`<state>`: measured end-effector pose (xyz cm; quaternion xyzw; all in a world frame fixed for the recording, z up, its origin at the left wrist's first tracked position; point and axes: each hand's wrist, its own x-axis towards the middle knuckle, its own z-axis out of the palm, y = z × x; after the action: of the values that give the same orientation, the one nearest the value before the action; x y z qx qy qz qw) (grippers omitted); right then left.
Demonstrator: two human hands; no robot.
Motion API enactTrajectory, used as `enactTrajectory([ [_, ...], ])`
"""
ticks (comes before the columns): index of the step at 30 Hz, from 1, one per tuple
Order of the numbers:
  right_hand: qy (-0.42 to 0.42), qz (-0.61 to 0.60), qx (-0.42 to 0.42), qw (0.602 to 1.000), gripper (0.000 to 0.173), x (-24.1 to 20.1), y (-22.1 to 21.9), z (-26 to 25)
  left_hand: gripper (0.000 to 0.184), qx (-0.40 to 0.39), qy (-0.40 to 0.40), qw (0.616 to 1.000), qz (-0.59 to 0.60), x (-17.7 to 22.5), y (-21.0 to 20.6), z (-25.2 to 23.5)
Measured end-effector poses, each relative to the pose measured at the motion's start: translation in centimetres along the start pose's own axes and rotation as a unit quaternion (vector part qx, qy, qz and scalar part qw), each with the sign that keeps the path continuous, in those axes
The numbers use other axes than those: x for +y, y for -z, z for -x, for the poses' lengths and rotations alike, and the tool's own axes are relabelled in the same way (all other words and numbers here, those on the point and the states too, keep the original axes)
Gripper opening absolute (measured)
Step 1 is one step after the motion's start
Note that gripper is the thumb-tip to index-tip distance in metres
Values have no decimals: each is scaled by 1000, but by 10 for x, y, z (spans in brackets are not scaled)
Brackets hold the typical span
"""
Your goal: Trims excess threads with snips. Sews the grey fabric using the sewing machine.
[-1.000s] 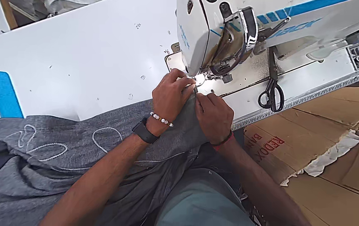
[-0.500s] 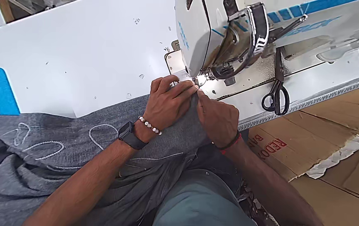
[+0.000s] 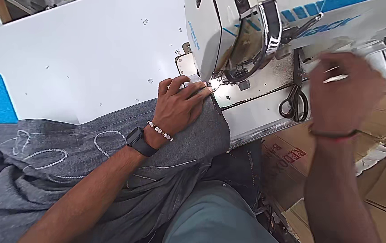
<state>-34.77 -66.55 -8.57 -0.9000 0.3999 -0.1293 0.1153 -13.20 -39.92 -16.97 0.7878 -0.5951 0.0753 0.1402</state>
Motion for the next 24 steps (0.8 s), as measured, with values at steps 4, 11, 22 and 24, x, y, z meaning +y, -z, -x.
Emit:
enactTrajectory([
  [4,-44,125,85,988,37,64,-12,-45,39,6,17,1000,-9,1,-2,-3],
  [11,-39,109,96,989,36,67,-48,-28,40,-16,-23,999,37,0,5,3],
  [22,72,-164,-12,984,34,-46,-52,59,46,-21,5,1000,12,1,3,2],
  [24,88,-195,-94,972,35,-78,-73,75,46,-27,5,1000,13,0,3,1],
])
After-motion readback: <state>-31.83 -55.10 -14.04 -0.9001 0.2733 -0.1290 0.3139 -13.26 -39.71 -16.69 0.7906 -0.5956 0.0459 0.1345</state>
